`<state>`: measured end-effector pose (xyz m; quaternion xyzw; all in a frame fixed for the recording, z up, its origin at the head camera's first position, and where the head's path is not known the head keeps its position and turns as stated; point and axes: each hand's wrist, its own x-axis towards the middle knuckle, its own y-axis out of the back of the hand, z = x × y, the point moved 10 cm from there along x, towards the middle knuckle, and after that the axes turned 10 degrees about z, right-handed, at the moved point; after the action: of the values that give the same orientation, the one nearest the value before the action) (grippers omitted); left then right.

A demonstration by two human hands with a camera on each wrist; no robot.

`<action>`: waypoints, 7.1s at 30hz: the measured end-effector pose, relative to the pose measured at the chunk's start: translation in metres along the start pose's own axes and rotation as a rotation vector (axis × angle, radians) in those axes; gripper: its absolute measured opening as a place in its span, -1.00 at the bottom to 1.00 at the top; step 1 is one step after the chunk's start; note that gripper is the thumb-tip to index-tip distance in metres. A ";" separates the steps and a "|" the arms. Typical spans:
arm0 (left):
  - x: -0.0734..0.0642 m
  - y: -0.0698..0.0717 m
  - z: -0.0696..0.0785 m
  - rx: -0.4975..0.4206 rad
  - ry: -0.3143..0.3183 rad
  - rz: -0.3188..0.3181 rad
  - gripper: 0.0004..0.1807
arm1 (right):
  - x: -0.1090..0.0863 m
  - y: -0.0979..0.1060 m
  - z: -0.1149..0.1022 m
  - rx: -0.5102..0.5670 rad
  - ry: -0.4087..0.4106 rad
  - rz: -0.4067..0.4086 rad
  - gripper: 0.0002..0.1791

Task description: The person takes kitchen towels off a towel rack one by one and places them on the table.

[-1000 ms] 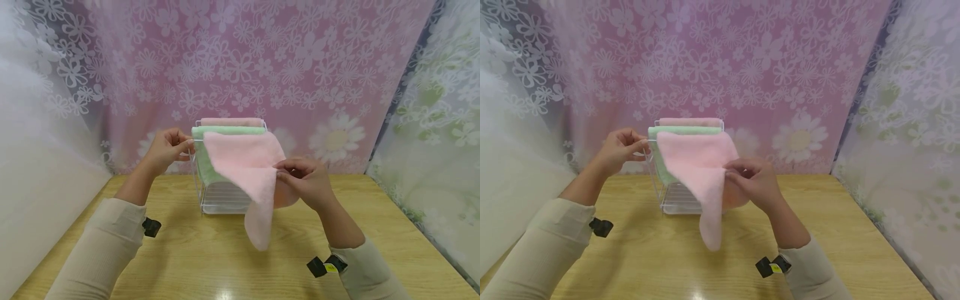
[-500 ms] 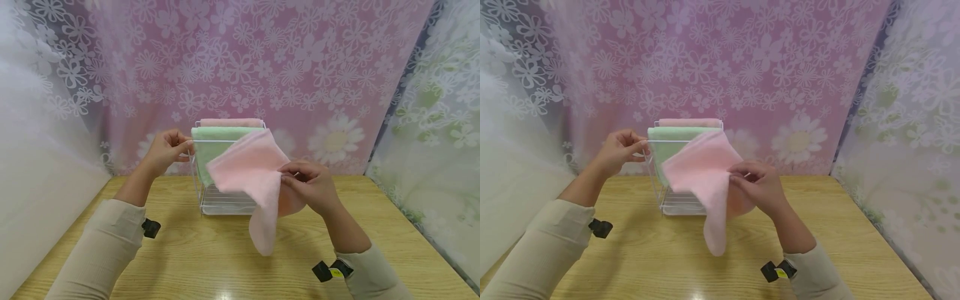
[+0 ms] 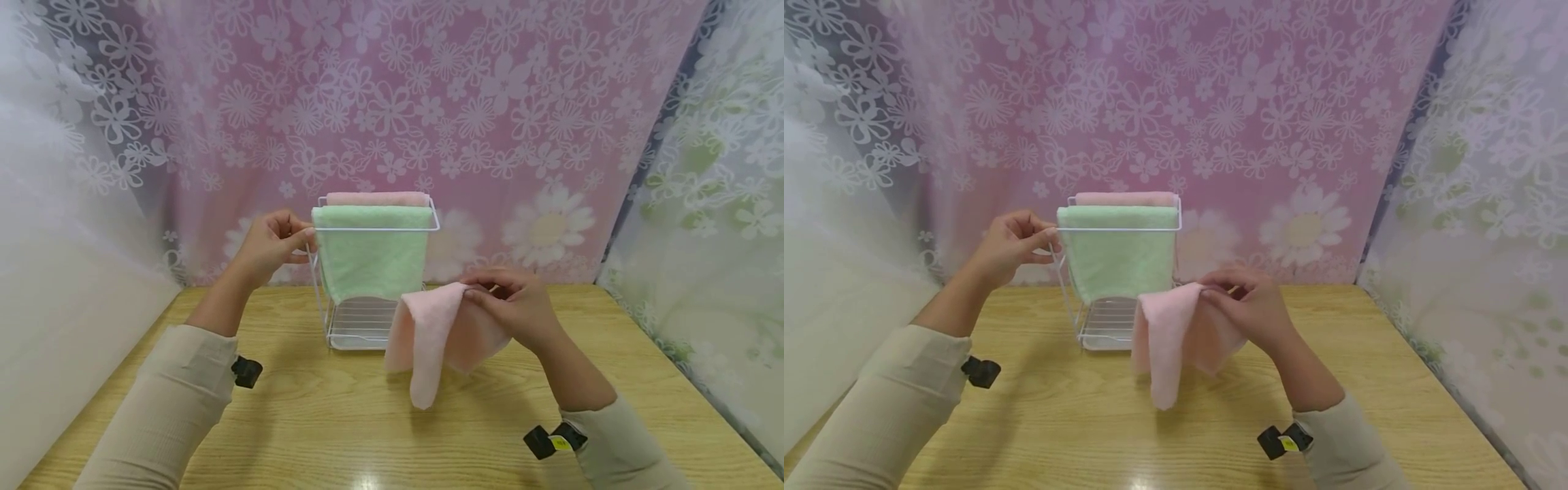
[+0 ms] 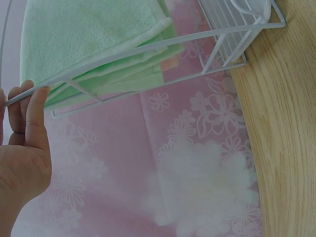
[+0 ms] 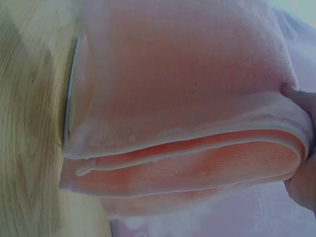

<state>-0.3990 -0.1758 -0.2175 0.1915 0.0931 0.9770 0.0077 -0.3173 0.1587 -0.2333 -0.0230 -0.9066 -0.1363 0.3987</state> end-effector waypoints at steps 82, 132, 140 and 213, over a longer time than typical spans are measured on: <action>-0.003 -0.001 0.003 -0.019 -0.020 -0.017 -0.84 | 0.015 0.067 0.131 -0.506 -0.426 -0.329 -0.68; -0.001 0.001 0.003 -0.014 -0.024 -0.004 -0.83 | 0.033 0.040 0.198 -0.466 -0.360 -0.003 -0.83; -0.003 -0.001 0.003 -0.018 -0.009 -0.002 -0.83 | 0.023 0.030 0.212 -0.464 -0.368 -0.042 -0.81; -0.003 -0.001 0.002 -0.012 0.002 0.002 -0.82 | 0.021 0.009 0.122 -0.285 -0.052 -0.164 -0.61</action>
<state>-0.3960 -0.1744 -0.2171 0.1905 0.0869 0.9778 0.0077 -0.4181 0.1988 -0.2944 -0.0086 -0.8869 -0.2949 0.3554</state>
